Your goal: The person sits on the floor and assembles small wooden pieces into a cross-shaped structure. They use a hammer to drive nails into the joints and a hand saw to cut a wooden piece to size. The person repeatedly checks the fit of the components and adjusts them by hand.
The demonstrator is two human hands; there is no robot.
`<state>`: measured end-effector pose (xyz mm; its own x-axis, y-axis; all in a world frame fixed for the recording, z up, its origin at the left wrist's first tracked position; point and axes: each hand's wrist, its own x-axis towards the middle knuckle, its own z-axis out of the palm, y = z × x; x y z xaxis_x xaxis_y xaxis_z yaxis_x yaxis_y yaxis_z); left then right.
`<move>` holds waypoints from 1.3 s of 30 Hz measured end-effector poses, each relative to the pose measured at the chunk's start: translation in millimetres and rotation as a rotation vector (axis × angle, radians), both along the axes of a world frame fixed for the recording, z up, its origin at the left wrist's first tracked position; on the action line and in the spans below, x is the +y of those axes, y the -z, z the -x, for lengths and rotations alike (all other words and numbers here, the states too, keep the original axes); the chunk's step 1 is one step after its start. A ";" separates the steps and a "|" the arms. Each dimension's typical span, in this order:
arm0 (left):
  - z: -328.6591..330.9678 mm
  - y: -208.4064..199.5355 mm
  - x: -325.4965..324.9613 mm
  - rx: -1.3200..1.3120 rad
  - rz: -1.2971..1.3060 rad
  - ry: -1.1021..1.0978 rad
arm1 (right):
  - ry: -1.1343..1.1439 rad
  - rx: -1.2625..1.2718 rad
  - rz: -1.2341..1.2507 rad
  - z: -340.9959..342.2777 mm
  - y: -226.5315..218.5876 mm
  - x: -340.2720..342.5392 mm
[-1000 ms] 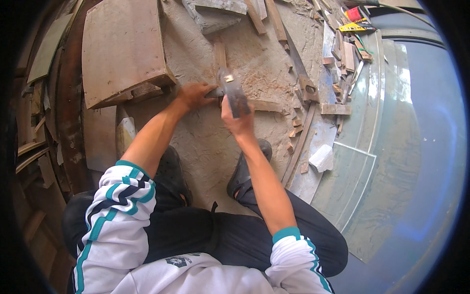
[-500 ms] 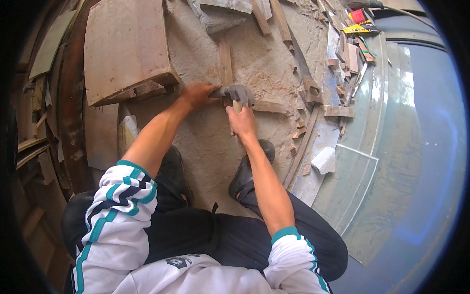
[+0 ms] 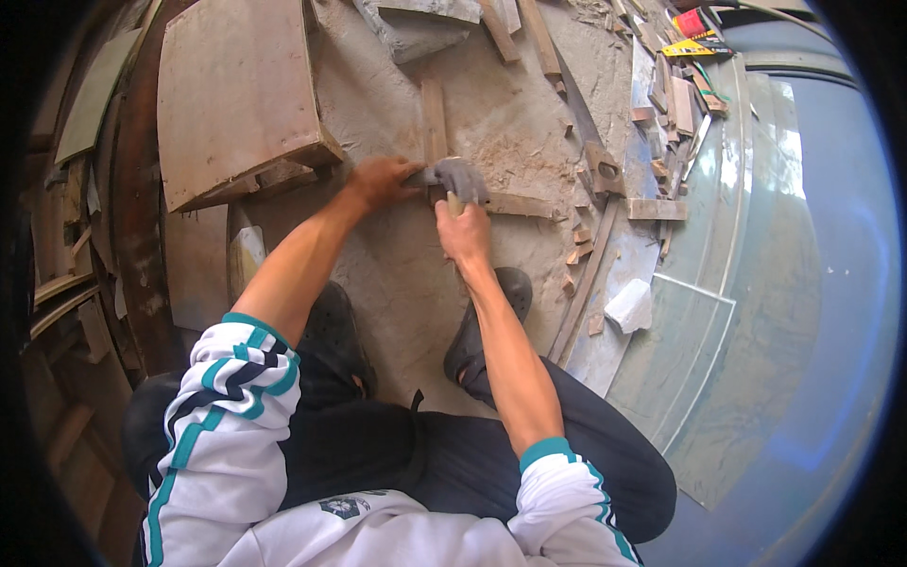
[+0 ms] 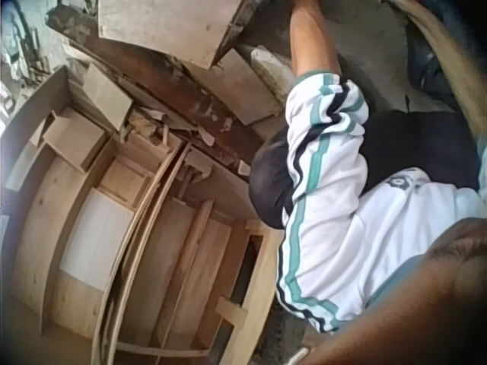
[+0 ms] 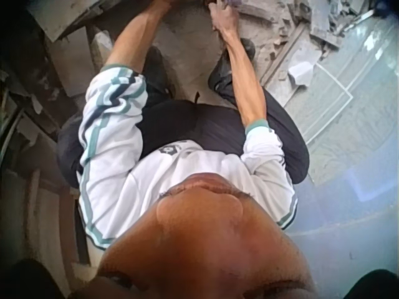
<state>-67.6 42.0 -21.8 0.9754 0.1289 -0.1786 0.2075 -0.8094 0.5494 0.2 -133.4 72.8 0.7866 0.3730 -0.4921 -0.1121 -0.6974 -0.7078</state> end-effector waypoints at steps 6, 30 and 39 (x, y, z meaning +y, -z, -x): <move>0.1 -6.7 -1.6 0.016 -0.030 -0.044 | 0.258 0.305 -0.245 -6.1 -2.4 -8.7; 5.5 -4.8 0.1 -0.054 -0.018 -0.061 | 0.456 0.405 -0.449 20.9 11.9 1.9; 7.0 -5.1 0.4 -0.101 -0.002 -0.062 | 0.552 0.486 -0.528 33.5 19.8 8.7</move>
<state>-74.6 42.4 -16.7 0.9786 0.1900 -0.0793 0.2010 -0.7980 0.5681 -33.3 -124.7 53.0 0.6709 0.2757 -0.6884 -0.7043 -0.0537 -0.7079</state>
